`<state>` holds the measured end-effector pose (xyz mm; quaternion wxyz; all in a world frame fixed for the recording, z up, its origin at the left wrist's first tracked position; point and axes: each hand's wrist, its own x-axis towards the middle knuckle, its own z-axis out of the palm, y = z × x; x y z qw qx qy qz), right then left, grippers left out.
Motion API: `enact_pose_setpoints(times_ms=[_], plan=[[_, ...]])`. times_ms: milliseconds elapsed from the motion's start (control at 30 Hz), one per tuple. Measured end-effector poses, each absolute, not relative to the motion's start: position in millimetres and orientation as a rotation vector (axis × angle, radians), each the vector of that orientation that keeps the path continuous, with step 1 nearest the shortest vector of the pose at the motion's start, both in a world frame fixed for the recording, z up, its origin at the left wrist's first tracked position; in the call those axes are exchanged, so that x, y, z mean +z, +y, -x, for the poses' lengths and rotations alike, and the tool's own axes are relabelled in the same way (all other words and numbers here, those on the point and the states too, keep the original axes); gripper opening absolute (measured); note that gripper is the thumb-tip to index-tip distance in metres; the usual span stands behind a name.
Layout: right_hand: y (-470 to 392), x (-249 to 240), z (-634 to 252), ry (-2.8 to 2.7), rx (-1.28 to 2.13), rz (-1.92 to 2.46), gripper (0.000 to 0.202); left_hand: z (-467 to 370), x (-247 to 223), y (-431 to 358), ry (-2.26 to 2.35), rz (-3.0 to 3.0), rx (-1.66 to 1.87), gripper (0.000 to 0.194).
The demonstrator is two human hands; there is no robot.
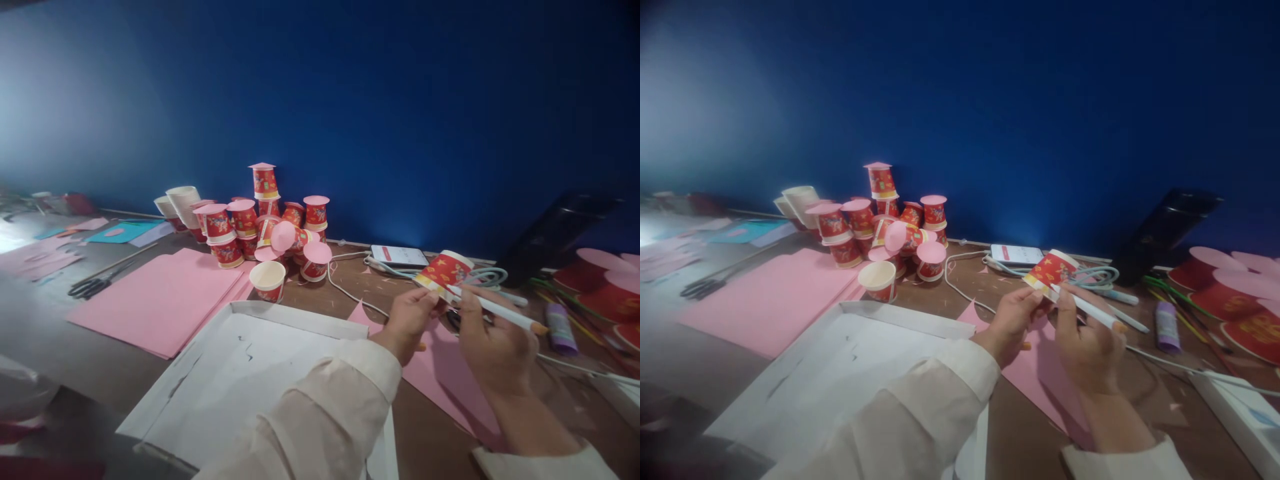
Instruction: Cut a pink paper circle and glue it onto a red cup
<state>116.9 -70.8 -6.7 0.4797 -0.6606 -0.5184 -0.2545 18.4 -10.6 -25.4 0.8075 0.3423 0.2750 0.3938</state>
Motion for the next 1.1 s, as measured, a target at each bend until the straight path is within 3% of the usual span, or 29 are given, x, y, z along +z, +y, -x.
enact_pose_setpoints(times_ms=[333,1100], plan=[[-69,-10,-118,-1.254,-0.657,1.634,0.045,-21,-24,-11,0.396,-0.616,0.951,0.043],[-69,-10,-116,-1.214,-0.623,1.719,0.051,-17,-16,-12,0.353,-0.503,0.966,0.025]])
